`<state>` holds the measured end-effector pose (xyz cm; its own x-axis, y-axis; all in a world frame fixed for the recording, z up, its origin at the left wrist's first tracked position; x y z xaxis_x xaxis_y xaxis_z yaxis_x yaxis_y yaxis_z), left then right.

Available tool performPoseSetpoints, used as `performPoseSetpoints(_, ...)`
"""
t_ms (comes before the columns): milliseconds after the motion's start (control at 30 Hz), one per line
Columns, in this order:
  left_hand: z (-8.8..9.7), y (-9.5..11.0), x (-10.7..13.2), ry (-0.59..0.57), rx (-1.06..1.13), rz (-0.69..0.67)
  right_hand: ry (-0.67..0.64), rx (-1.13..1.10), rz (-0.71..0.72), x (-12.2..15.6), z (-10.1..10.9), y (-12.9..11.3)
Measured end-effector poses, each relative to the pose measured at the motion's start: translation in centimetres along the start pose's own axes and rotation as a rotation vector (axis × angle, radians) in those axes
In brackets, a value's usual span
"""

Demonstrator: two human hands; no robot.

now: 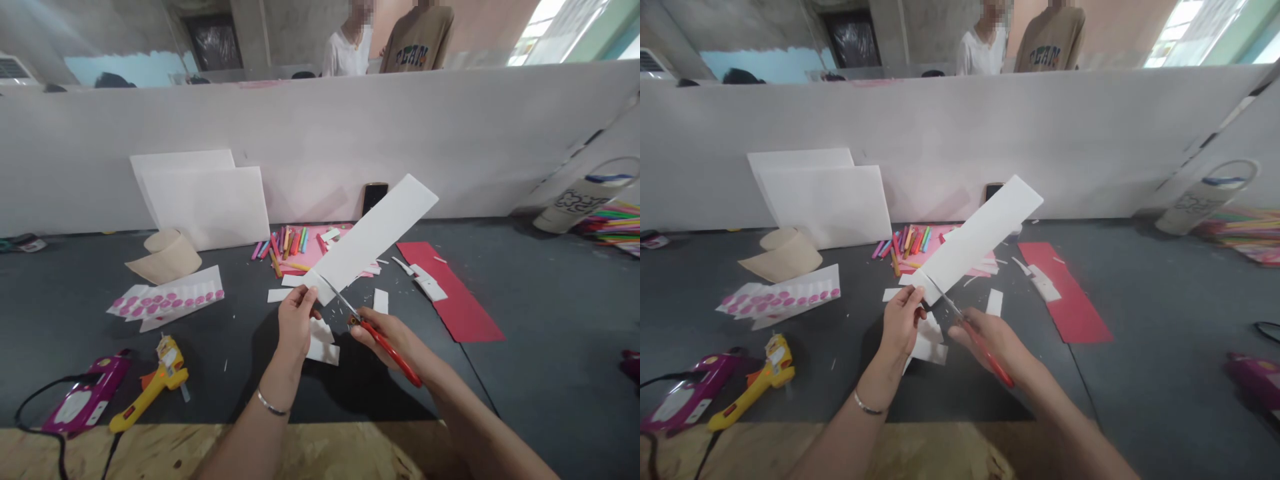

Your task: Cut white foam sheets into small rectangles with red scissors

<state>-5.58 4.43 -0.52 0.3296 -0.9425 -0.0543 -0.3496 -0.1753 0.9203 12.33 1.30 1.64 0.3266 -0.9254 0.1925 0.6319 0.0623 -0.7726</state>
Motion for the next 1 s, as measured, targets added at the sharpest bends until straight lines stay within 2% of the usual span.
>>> performPoseSetpoints(400,0.03,-0.11,-0.07,-0.002,0.003,0.014,0.003,0.013,-0.039,-0.25,-0.51,0.34)
performPoseSetpoints(600,-0.09,-0.03,-0.09,-0.001,0.016,0.021,-0.065,-0.059,0.020,0.33,-0.02,0.21)
performPoseSetpoints(767,-0.13,-0.22,-0.10,-0.024,-0.005,0.008,-0.131,-0.117,-0.029,0.61,0.10,0.32)
performPoseSetpoints(1000,-0.34,-0.03,-0.11,-0.037,0.016,0.014,-0.011,0.007,0.010,0.31,-0.05,-0.27)
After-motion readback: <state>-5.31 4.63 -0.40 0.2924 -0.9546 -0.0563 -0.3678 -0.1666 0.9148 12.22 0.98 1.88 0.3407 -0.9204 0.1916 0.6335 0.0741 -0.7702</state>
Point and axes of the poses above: each hand's wrist, its own x-axis away from the middle knuckle, its own z-axis out of the back of the hand, y = z × x, the point moved 4 cm from there along -x, towards the middle knuckle, and after that the axes turned 9 degrees about -z, right-handed, at the moved point
